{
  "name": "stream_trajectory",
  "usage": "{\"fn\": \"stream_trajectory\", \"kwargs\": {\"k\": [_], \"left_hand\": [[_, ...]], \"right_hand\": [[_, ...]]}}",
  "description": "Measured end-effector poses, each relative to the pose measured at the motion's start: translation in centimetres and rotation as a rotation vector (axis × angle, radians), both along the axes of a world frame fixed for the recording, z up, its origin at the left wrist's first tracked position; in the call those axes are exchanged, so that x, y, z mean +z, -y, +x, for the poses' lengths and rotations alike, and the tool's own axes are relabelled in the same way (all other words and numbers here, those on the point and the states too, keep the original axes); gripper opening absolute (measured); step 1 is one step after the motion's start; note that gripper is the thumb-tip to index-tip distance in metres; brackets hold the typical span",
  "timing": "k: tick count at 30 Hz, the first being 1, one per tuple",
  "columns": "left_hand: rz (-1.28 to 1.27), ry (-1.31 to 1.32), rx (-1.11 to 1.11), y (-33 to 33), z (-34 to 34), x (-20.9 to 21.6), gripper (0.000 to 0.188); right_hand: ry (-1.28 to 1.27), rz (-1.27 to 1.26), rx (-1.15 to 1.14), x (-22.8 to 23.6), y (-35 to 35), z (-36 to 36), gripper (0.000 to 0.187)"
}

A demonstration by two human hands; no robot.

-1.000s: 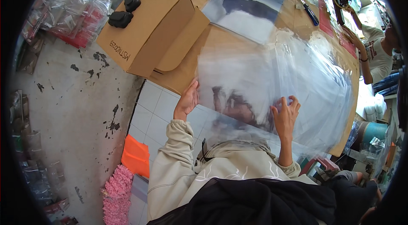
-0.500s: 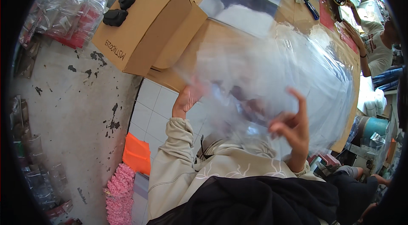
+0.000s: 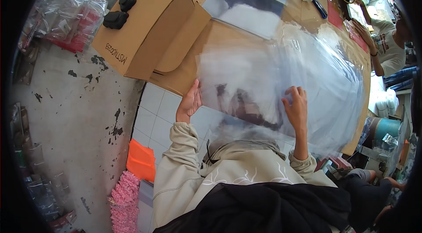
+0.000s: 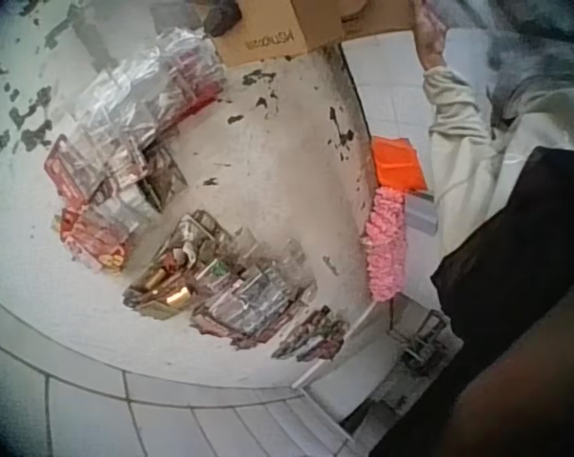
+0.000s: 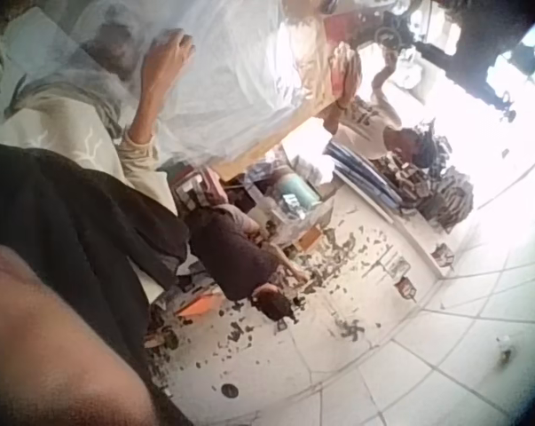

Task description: The person picks up a stack of clear plastic sleeves from the workbench, then separates, flips through, and aligns them by hand on the table.

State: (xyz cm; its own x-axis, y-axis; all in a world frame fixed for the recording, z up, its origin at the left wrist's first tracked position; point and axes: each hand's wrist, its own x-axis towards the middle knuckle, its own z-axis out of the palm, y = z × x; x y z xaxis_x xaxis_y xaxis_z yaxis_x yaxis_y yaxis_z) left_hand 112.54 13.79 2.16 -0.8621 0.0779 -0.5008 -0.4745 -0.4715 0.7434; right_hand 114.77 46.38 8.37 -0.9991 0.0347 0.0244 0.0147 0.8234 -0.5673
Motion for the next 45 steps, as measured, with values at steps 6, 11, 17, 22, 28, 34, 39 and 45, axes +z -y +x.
{"fn": "stream_trajectory", "kwargs": {"k": [6, 11, 17, 22, 28, 34, 39, 45], "left_hand": [[0.025, 0.040, 0.073, -0.9, -0.5, 0.2, 0.037], [0.010, 0.021, -0.039, 0.4, -0.2, -0.5, 0.036], [-0.016, 0.073, 0.035, -0.4, -0.4, 0.4, 0.038], [0.076, 0.026, 0.028, -0.4, -0.2, 0.4, 0.036], [0.152, 0.041, -0.023, 0.5, -0.3, -0.5, 0.035], [0.052, -0.068, -0.001, -0.6, -0.2, 0.5, 0.041], [0.105, -0.142, 0.031, -0.1, -0.3, -0.8, 0.043], [0.194, -0.113, -0.059, 0.4, -0.6, -1.7, 0.046]], "right_hand": [[-0.148, -0.193, 0.319, 5.2, 5.9, 3.3, 0.032], [-0.031, 0.202, 0.104, 2.6, 4.4, 2.8, 0.039], [-0.004, 0.415, 0.000, -2.2, 2.4, 2.4, 0.038], [0.062, 0.030, -0.190, -1.6, 2.6, 0.6, 0.044], [0.156, -0.503, -0.281, -3.4, 0.9, -1.0, 0.046], [0.037, 0.103, -0.147, -2.5, 3.8, -0.3, 0.040], [-0.205, 0.249, -0.139, -3.3, 3.2, -0.8, 0.033], [0.159, -0.002, -0.129, -1.8, 2.5, -1.7, 0.033]]}}
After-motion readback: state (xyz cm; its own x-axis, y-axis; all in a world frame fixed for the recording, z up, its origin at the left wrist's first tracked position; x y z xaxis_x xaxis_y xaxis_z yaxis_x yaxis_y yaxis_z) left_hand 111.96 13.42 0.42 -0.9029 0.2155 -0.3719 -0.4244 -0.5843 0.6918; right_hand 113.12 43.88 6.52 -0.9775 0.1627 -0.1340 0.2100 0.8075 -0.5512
